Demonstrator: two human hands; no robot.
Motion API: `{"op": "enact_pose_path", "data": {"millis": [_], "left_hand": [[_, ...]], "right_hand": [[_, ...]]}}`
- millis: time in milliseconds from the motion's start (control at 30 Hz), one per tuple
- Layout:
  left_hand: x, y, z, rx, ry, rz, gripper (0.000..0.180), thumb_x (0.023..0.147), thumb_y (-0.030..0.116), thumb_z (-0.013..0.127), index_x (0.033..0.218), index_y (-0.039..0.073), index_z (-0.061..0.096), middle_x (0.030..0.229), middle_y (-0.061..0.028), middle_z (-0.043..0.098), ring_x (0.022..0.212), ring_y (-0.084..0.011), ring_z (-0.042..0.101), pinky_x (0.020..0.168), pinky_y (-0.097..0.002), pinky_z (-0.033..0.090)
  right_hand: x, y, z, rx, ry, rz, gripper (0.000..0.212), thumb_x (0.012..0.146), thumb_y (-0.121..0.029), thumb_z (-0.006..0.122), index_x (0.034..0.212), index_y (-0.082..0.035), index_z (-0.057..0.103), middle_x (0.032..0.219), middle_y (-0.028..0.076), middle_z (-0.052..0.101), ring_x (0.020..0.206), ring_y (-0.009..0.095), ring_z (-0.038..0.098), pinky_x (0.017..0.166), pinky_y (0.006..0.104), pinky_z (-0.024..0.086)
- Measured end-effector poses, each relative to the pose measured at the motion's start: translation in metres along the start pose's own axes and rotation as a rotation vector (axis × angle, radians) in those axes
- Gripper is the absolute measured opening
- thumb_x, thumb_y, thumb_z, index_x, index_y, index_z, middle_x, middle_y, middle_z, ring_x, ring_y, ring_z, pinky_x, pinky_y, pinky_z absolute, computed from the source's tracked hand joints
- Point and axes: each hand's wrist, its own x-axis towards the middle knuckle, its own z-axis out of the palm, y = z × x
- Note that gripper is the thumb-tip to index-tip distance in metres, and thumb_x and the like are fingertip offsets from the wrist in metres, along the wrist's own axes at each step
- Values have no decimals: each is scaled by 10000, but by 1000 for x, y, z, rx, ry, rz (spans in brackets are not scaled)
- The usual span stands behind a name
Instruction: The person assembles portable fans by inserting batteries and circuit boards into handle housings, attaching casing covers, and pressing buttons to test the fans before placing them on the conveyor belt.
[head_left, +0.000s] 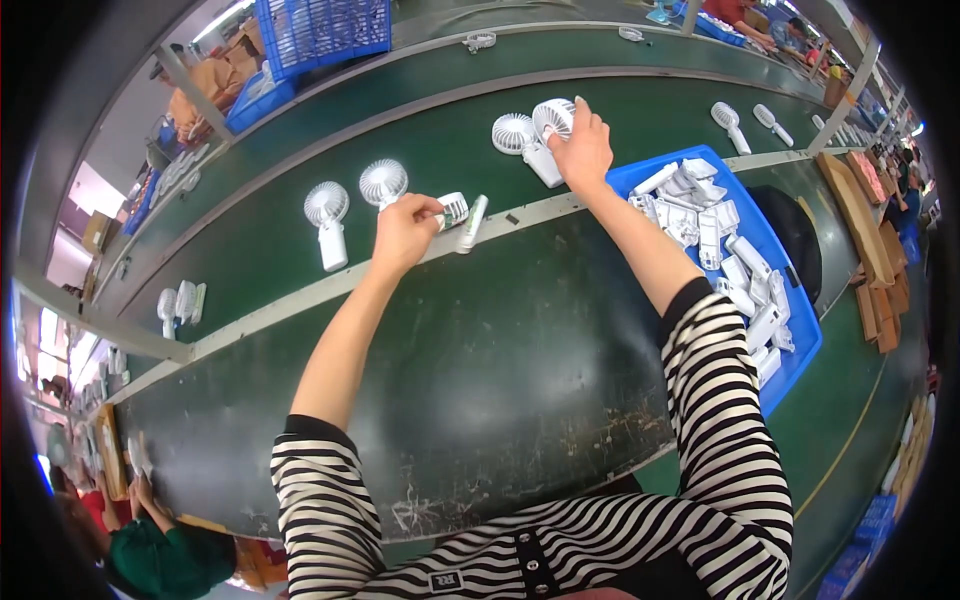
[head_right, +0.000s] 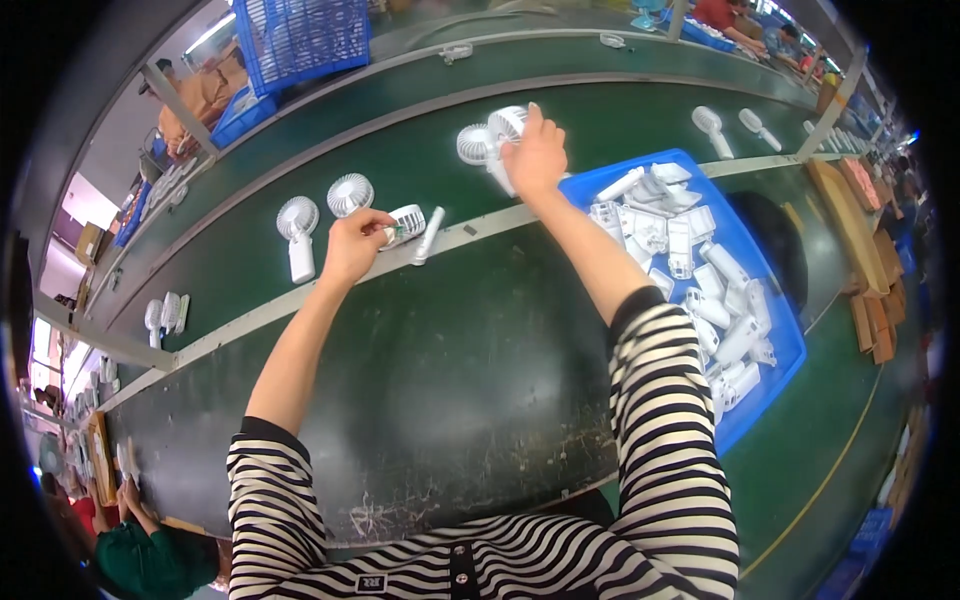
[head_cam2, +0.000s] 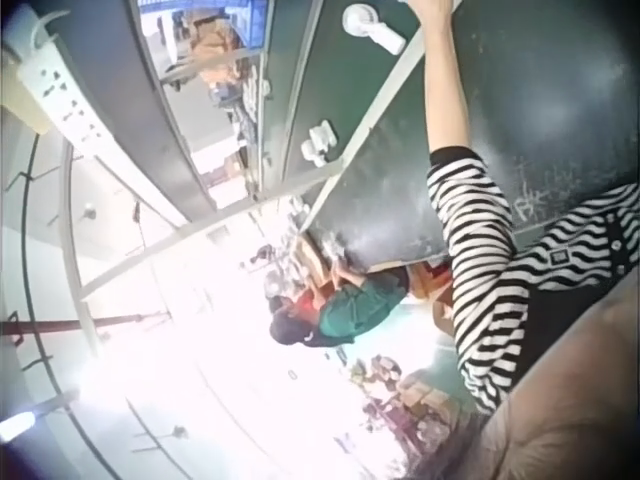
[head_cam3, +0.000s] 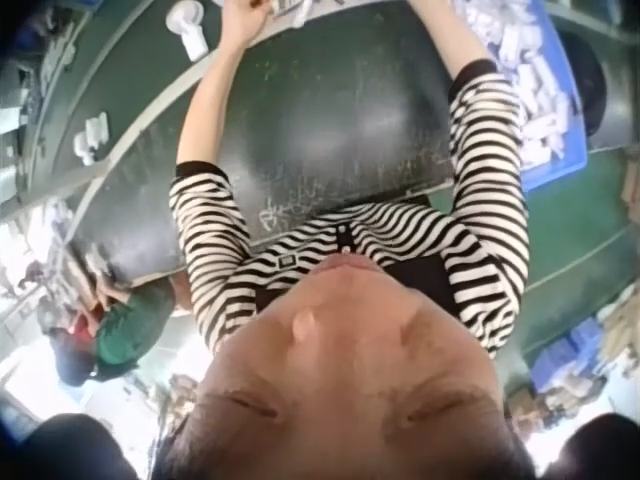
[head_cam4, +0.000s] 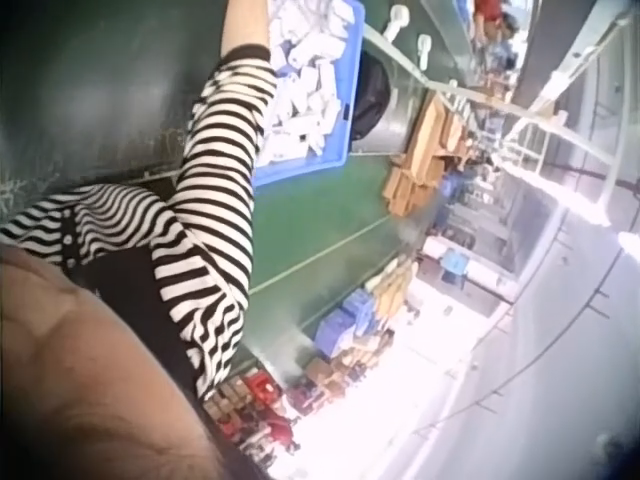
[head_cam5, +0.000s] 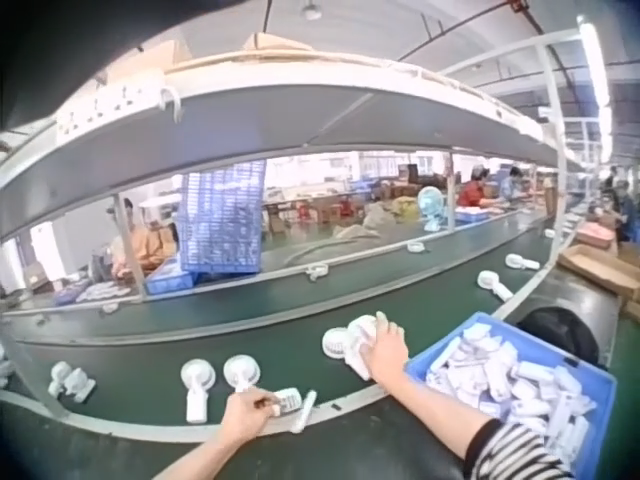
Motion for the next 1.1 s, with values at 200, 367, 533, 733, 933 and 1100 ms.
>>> {"op": "enact_pose_path", "data": {"millis": [200,367,533,733,933,1100], "left_hand": [[-82,20,-68,-83,-119,-67,167,694,-14,601,861,-19,618,777,-46,558,664,-100,502,620,-225,419],[-161,21,-115,-21,-141,-162,158,698,0,589,852,-10,624,782,-65,566,673,-113,527,630,-232,435],[-221,22,-138,138,-287,-41,158,757,64,531,871,-18,603,839,-117,563,766,-226,558,690,-298,438],[-259,77,-93,461,67,87,238,712,90,615,942,33,592,877,-113,590,609,-233,573,544,-304,459],[-279,142,40,312,-274,-18,599,647,363,699,1079,-7,510,843,-156,588,702,-305,613,585,-382,494],[-264,146,77,353,-284,-173,711,623,317,715,1162,-46,428,899,-186,569,717,-336,607,615,-396,495]], "right_hand": [[-33,-41,-82,751,-23,332,679,647,-213,709,1213,33,424,1048,169,576,953,248,563,818,299,438],[-93,-67,-147,1348,-368,973,331,761,-129,658,1040,-8,528,959,100,612,812,172,613,626,328,506],[-171,-59,-174,1529,-538,1241,316,786,-164,643,1043,-20,531,950,104,618,819,207,617,615,358,503],[-221,-30,-194,1551,-610,1177,305,842,-153,543,1123,-47,488,1014,92,595,891,212,592,712,384,503],[-227,-12,-200,1620,-574,1175,322,822,-54,512,1133,6,457,1081,136,554,945,265,570,797,420,485],[-216,-25,-205,1727,-567,1192,323,810,-39,521,1126,2,471,1077,124,563,971,252,558,838,407,459]]}}
